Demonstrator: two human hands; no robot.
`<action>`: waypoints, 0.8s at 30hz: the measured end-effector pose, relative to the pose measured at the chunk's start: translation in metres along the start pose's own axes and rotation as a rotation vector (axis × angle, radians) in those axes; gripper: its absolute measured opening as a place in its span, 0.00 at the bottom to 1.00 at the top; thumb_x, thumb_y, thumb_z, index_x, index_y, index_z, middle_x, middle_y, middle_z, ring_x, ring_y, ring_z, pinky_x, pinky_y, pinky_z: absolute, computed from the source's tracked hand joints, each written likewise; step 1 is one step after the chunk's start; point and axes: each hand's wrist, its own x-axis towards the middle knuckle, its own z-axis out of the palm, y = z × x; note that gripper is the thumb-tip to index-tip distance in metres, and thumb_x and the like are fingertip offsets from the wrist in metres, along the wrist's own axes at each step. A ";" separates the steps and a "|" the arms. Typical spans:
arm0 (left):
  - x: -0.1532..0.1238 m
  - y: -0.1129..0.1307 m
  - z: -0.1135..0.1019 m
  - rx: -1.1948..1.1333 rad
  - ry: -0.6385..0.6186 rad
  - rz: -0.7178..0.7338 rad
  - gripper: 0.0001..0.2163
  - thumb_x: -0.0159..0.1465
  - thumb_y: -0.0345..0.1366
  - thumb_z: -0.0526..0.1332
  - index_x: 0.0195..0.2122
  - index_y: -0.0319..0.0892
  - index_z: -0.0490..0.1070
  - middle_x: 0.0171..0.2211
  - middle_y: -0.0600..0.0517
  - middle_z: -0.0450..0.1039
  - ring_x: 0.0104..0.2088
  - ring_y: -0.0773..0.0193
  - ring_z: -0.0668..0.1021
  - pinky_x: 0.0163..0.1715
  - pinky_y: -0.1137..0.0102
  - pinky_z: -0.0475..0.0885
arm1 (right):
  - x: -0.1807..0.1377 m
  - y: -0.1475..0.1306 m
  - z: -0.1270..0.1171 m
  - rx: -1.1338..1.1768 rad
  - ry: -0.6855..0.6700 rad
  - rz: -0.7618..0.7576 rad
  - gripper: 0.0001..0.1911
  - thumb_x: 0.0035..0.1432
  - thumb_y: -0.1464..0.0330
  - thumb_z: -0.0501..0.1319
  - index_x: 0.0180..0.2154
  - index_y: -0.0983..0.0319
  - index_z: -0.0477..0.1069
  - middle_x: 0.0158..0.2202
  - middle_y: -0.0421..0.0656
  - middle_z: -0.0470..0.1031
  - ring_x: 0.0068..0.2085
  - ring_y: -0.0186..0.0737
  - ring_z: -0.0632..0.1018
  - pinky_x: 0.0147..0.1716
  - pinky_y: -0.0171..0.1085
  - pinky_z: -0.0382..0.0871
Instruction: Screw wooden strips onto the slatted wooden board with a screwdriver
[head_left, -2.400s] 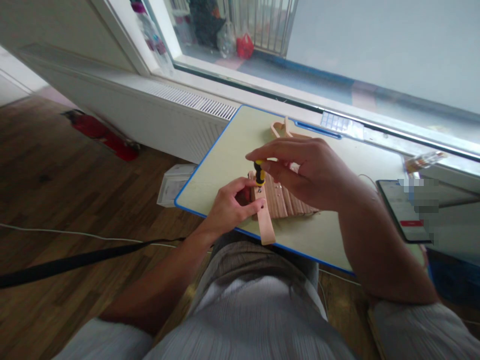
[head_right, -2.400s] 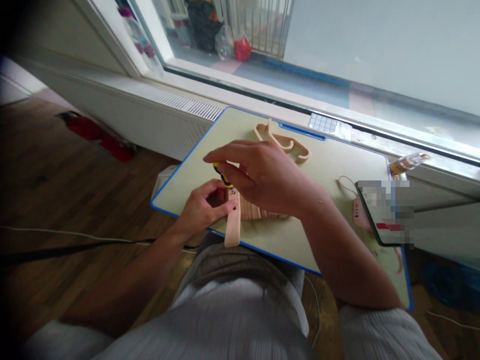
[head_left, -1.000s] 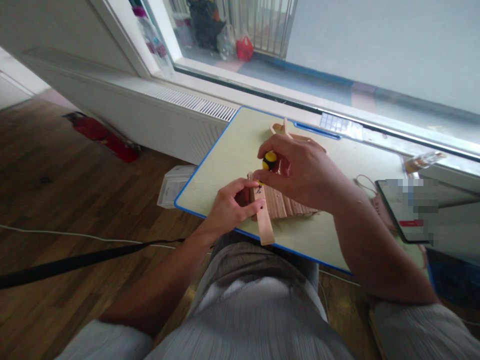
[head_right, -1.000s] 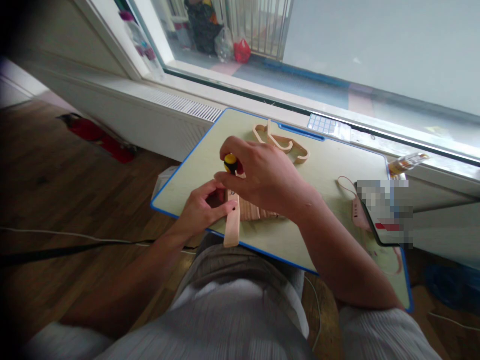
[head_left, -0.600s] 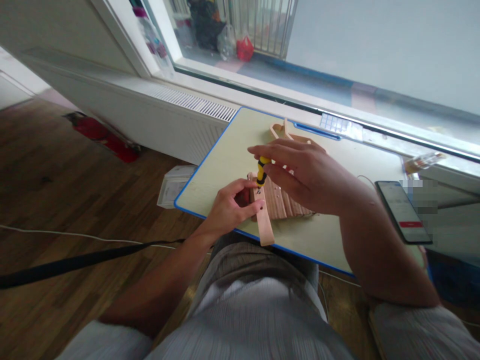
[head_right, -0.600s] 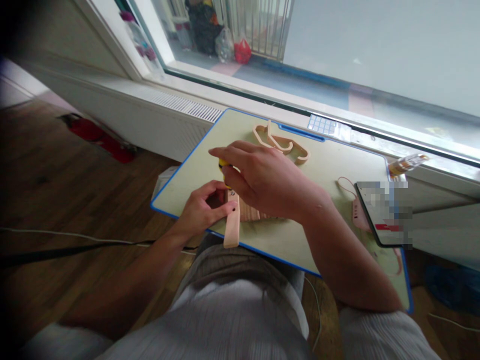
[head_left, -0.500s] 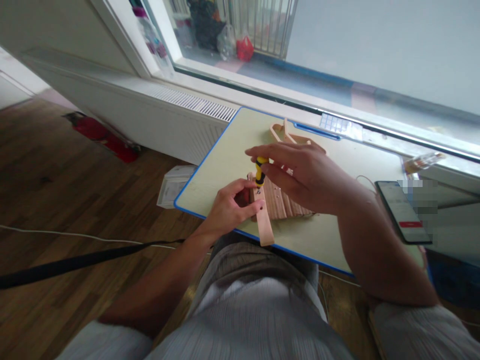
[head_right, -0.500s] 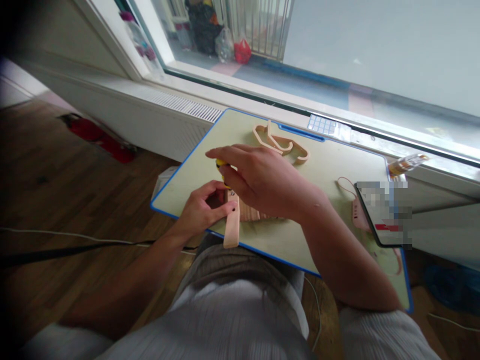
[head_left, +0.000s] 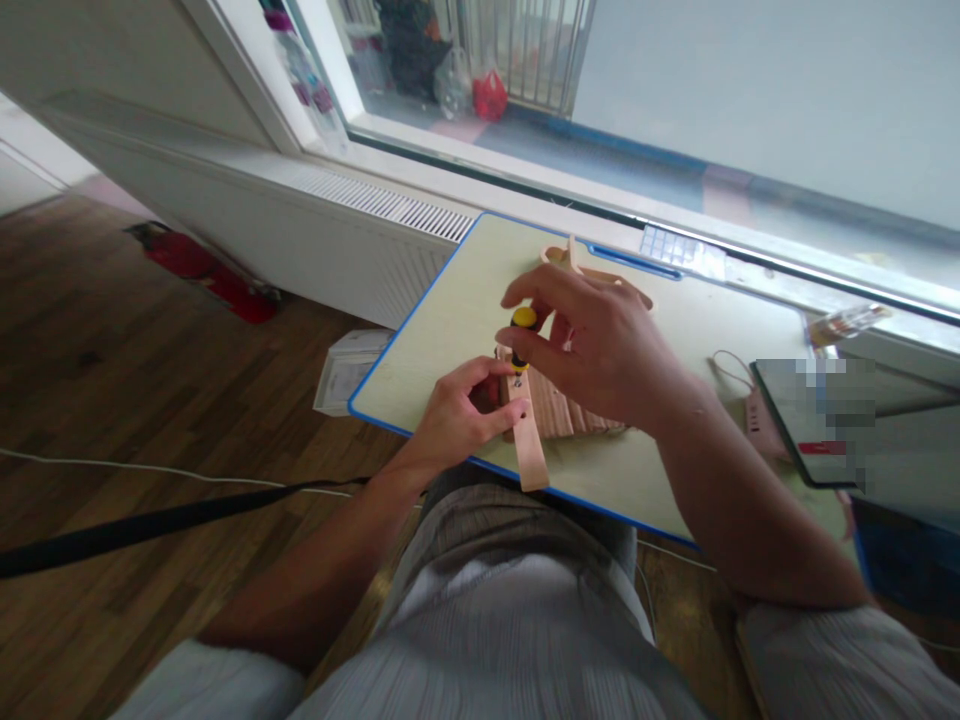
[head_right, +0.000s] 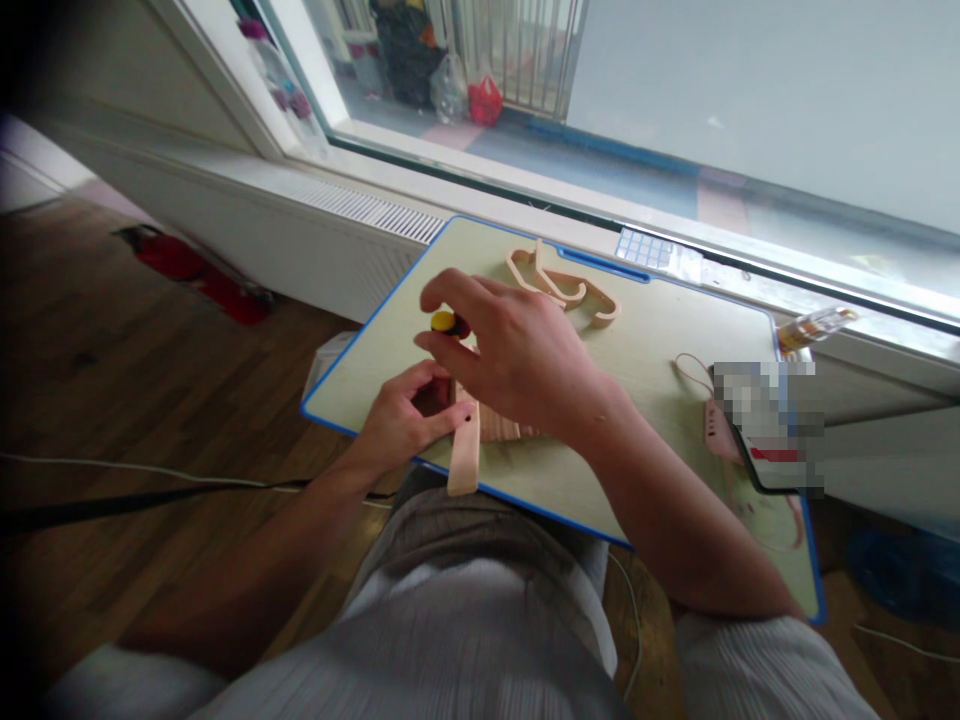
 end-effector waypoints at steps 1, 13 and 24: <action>0.000 -0.001 0.000 -0.005 -0.001 0.001 0.14 0.61 0.39 0.75 0.44 0.43 0.77 0.33 0.56 0.74 0.30 0.68 0.74 0.31 0.73 0.72 | 0.000 0.000 0.000 -0.001 -0.002 0.004 0.14 0.70 0.62 0.64 0.54 0.57 0.79 0.42 0.43 0.84 0.37 0.40 0.79 0.43 0.42 0.69; 0.000 0.001 0.000 0.030 0.006 0.026 0.13 0.61 0.39 0.75 0.43 0.42 0.77 0.32 0.57 0.74 0.30 0.69 0.73 0.31 0.73 0.72 | -0.001 -0.003 -0.013 0.040 -0.094 -0.069 0.20 0.73 0.68 0.57 0.58 0.57 0.83 0.52 0.44 0.87 0.47 0.42 0.84 0.53 0.44 0.73; 0.001 -0.003 -0.001 0.044 0.008 0.030 0.14 0.61 0.40 0.75 0.44 0.43 0.77 0.31 0.57 0.72 0.30 0.68 0.72 0.31 0.73 0.70 | -0.001 -0.002 -0.014 0.125 -0.103 -0.017 0.16 0.70 0.68 0.59 0.52 0.58 0.83 0.45 0.43 0.84 0.39 0.38 0.81 0.46 0.42 0.72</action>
